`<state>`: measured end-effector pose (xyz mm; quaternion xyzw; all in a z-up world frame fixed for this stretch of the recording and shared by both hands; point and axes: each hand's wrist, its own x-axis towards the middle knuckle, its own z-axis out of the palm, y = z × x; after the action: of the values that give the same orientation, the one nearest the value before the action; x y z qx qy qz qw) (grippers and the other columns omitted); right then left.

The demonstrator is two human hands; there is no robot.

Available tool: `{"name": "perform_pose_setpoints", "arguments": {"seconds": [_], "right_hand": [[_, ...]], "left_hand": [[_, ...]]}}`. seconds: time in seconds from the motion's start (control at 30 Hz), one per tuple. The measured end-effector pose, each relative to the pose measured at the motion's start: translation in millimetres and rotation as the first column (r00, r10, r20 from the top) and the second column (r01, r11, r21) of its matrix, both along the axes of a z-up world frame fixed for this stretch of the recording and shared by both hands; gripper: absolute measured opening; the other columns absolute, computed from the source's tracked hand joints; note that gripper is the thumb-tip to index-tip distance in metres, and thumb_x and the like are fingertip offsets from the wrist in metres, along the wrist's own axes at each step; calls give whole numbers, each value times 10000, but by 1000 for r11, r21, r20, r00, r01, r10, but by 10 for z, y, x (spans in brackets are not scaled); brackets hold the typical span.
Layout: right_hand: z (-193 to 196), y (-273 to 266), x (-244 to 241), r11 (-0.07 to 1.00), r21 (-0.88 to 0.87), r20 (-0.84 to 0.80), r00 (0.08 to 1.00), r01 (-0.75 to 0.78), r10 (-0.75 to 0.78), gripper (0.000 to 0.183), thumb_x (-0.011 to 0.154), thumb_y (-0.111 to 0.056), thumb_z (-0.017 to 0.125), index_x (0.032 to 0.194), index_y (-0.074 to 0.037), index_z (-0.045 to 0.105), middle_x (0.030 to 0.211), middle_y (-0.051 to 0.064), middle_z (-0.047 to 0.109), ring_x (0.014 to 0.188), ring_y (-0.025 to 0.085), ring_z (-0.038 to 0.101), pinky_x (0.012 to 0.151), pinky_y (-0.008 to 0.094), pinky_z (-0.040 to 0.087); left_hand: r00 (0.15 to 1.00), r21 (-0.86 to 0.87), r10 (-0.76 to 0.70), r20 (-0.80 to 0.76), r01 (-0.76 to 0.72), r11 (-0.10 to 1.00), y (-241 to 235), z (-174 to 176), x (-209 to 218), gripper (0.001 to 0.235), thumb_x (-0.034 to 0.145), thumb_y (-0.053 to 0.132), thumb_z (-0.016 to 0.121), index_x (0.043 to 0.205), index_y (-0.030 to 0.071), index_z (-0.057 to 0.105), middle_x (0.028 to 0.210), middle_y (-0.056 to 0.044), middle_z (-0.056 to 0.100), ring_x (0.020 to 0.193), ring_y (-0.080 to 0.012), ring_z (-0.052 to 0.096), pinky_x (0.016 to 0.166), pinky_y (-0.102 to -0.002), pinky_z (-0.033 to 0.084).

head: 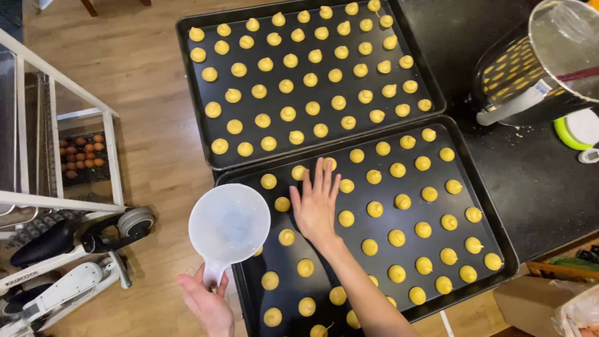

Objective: The person arranges small yellow dough balls on two black baking sheets. They use their right hand to gently press and flatten the dough balls while holding a white bowl in their left hand.

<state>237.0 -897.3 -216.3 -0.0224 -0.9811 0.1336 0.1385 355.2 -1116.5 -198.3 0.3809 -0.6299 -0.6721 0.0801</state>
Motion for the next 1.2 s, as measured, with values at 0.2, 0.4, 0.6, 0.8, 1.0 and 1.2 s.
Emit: {"name": "perform_pose_setpoints", "arguments": {"seconds": [0.2,0.4,0.6,0.8,1.0,1.2], "right_hand": [[-4,509,9,980,159,8,992,121,-124,614,1078,-451,384,1522,-39,487,1692,250,199,1583,419,104,1260,616,92],[-43,541,-62,979,190,6,997,73,-76,598,1056,-432,418,1497,-38,506,1678,263,233,1580,426,114,1257,628,102],[-9,991,-84,973,89,-95,974,212,-203,575,1071,-395,440,1536,-60,483,1681,248,241,1568,444,161,1234,654,151],[-126,1318,-203,983,123,-43,991,134,-129,525,1073,-384,379,1462,-79,557,1675,268,236,1575,438,110,1253,633,97],[-16,1549,-210,992,-11,-100,986,129,-130,516,1086,-328,419,1526,-68,491,1678,250,231,1570,444,123,1241,663,115],[-20,2131,-188,976,-33,23,977,213,-213,506,1073,-333,365,1471,-79,547,1655,270,262,1565,460,64,1212,699,87]], "left_hand": [[999,-21,41,11,-41,999,164,121,1,940,1030,687,192,1110,-90,716,798,-192,601,737,-228,576,749,-368,600],[998,-68,61,19,-59,996,297,100,33,932,1038,681,178,1160,-70,718,757,-197,583,760,-233,577,755,-384,604],[998,-38,56,38,-55,998,480,315,26,980,1022,707,137,1063,-79,720,784,-191,586,779,-227,571,809,-399,603],[1000,-100,-13,13,15,995,708,370,89,1004,1005,746,127,840,-70,688,639,-157,512,684,-228,521,738,-370,615],[998,-106,53,-19,-55,993,906,219,134,993,1027,720,170,1101,-104,720,723,-203,605,740,-234,591,712,-353,617],[999,-109,43,28,-40,993,1151,211,136,1031,1009,781,124,879,-55,713,657,-135,575,637,-247,582,598,-270,478]]}}
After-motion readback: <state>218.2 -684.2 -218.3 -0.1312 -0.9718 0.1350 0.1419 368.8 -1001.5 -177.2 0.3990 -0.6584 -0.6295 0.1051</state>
